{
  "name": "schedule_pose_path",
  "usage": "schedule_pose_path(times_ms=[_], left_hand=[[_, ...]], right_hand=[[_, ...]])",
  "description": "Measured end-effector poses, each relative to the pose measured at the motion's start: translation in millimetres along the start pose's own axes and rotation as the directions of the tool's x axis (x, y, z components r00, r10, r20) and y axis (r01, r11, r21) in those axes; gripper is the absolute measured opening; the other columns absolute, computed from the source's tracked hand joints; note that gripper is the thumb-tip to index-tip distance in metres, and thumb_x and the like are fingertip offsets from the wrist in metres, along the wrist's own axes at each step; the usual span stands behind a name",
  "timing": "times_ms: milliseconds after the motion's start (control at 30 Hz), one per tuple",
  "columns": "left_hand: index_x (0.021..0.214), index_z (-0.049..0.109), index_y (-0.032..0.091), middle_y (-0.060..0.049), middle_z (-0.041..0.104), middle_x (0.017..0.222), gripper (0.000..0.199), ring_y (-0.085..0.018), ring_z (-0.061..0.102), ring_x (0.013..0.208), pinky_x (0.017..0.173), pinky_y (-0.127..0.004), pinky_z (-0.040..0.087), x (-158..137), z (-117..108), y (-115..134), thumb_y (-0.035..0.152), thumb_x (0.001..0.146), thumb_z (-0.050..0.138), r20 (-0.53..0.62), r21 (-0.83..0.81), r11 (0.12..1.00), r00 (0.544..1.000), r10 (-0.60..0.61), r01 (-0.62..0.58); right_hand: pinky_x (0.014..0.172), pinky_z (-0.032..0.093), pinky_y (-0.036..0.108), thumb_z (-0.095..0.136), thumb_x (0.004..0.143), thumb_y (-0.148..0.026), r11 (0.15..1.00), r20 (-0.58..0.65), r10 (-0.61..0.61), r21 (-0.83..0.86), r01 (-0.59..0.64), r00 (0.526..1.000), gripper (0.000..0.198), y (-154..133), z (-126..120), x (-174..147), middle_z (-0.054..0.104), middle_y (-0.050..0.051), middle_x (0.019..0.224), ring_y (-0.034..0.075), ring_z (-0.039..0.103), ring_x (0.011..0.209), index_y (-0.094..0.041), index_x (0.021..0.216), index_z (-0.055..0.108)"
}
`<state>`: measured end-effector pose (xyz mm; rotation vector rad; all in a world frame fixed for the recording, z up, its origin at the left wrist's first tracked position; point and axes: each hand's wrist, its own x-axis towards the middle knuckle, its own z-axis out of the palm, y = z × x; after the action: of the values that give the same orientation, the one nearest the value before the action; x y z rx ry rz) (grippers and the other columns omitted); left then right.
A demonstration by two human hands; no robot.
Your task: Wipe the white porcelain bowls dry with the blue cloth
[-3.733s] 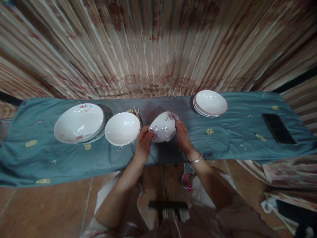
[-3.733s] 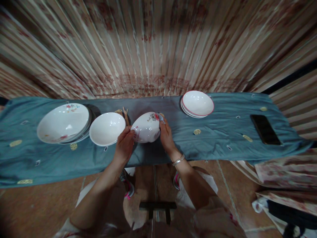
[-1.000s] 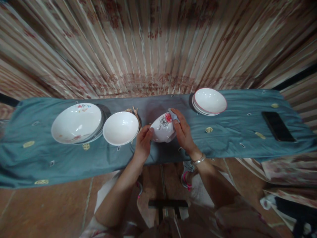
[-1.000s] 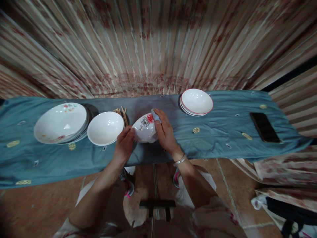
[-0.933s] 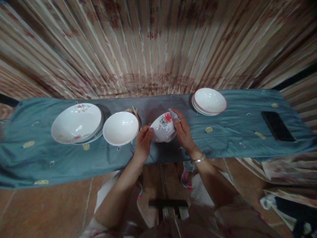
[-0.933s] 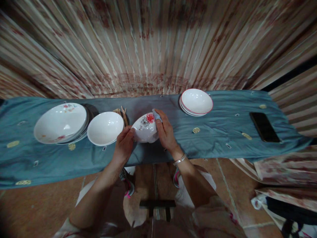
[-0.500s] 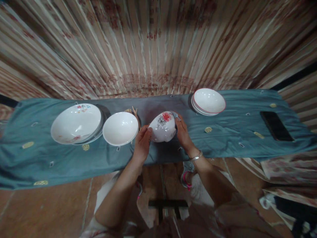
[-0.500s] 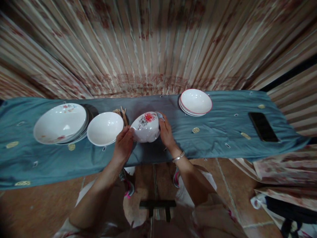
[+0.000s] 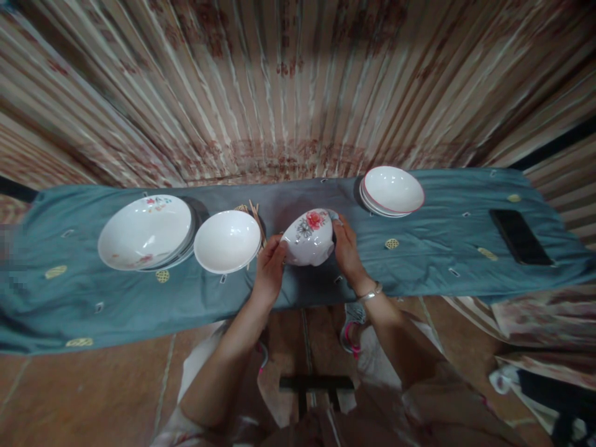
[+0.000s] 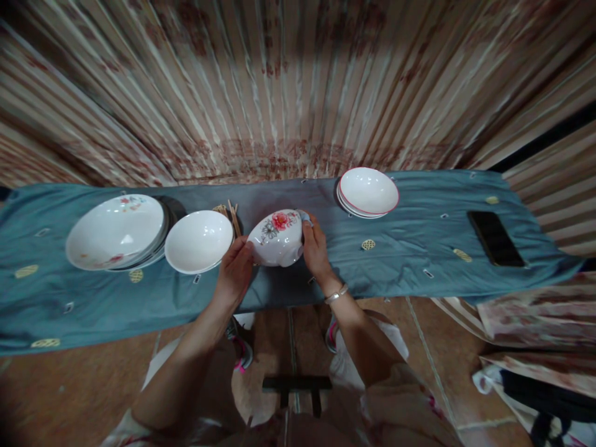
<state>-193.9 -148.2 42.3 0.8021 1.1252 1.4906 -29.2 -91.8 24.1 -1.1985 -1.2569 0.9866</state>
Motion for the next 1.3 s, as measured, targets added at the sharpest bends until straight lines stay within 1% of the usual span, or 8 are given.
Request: schedule_pose_path(times_ms=[233,433,567,700,800,933,1133,1300], left_hand=[[0.077,0.068,0.02,0.001,0.054,0.07,0.03,-0.012,0.045,0.068,0.061,-0.023,0.04,-2,1,-3,0.049,0.075,0.076,0.026,0.035,0.999,0.999,-0.022,0.021],[0.082,0.07,0.02,0.0,0.059,0.076,0.022,-0.013,0.053,0.072,0.065,-0.023,0.044,-3,-2,-6,0.041,0.077,0.075,0.02,0.05,0.998,0.999,-0.044,0.043],[0.096,0.073,0.021,-0.004,0.07,0.095,0.026,-0.018,0.063,0.091,0.077,-0.027,0.05,-3,-2,-7,0.037,0.077,0.076,0.019,0.015,0.998,0.998,-0.058,0.057],[0.11,0.074,0.023,-0.007,0.071,0.121,0.037,-0.023,0.062,0.115,0.094,-0.033,0.05,-3,-2,-4,0.036,0.076,0.076,0.051,0.0,1.0,0.999,0.007,-0.007],[0.111,0.075,0.023,-0.007,0.072,0.125,0.036,-0.025,0.061,0.122,0.104,-0.036,0.046,-3,-3,1,0.033,0.077,0.074,0.041,0.056,0.996,0.997,0.061,-0.063],[0.109,0.077,0.023,-0.007,0.075,0.12,0.032,-0.025,0.064,0.117,0.105,-0.037,0.047,-4,-2,9,0.03,0.078,0.072,0.035,0.115,0.989,0.996,0.088,-0.091],[0.107,0.077,0.019,-0.009,0.077,0.113,0.035,-0.025,0.068,0.107,0.096,-0.037,0.052,-4,0,13,0.041,0.081,0.071,0.043,0.16,0.98,0.993,0.111,-0.116],[0.097,0.078,0.019,-0.006,0.079,0.098,0.032,-0.022,0.069,0.091,0.085,-0.033,0.053,-4,2,13,0.044,0.079,0.073,0.022,0.165,0.98,0.994,0.107,-0.109]], right_hand=[[0.106,0.047,0.039,0.044,0.096,-0.06,0.993,-0.015,-0.102,-0.06,0.101,0.995,0.05,-5,-8,4,0.071,0.009,0.123,0.023,0.064,0.115,-0.022,0.121,0.065],[0.107,0.046,0.039,0.041,0.099,-0.057,0.982,-0.017,-0.151,-0.116,0.148,0.988,0.048,-10,-10,2,0.069,0.009,0.127,0.023,0.063,0.117,-0.023,0.125,0.064],[0.109,0.045,0.042,0.042,0.099,-0.057,0.98,-0.021,-0.159,-0.121,0.155,0.987,0.049,-11,-9,0,0.068,0.011,0.131,0.024,0.061,0.121,-0.022,0.127,0.062],[0.111,0.044,0.041,0.042,0.1,-0.055,0.975,0.012,-0.181,-0.127,0.181,0.983,0.05,-10,-9,-2,0.066,0.012,0.134,0.024,0.06,0.124,-0.021,0.131,0.06],[0.113,0.043,0.042,0.041,0.101,-0.055,0.969,0.046,-0.203,-0.132,0.207,0.978,0.049,-11,-9,-4,0.064,0.011,0.137,0.024,0.059,0.126,-0.022,0.133,0.058],[0.114,0.042,0.042,0.038,0.102,-0.054,0.955,0.073,-0.232,-0.171,0.242,0.97,0.049,-17,-7,-7,0.064,0.012,0.137,0.024,0.058,0.127,-0.022,0.133,0.058],[0.115,0.042,0.046,0.034,0.104,-0.048,0.909,0.124,-0.321,-0.237,0.343,0.939,0.048,-19,-4,-9,0.062,0.013,0.137,0.024,0.056,0.129,-0.021,0.137,0.055],[0.122,0.034,0.049,0.031,0.105,-0.041,0.845,0.181,-0.388,-0.321,0.427,0.904,0.047,-20,-5,-14,0.053,0.012,0.149,0.024,0.044,0.143,-0.022,0.145,0.048]])
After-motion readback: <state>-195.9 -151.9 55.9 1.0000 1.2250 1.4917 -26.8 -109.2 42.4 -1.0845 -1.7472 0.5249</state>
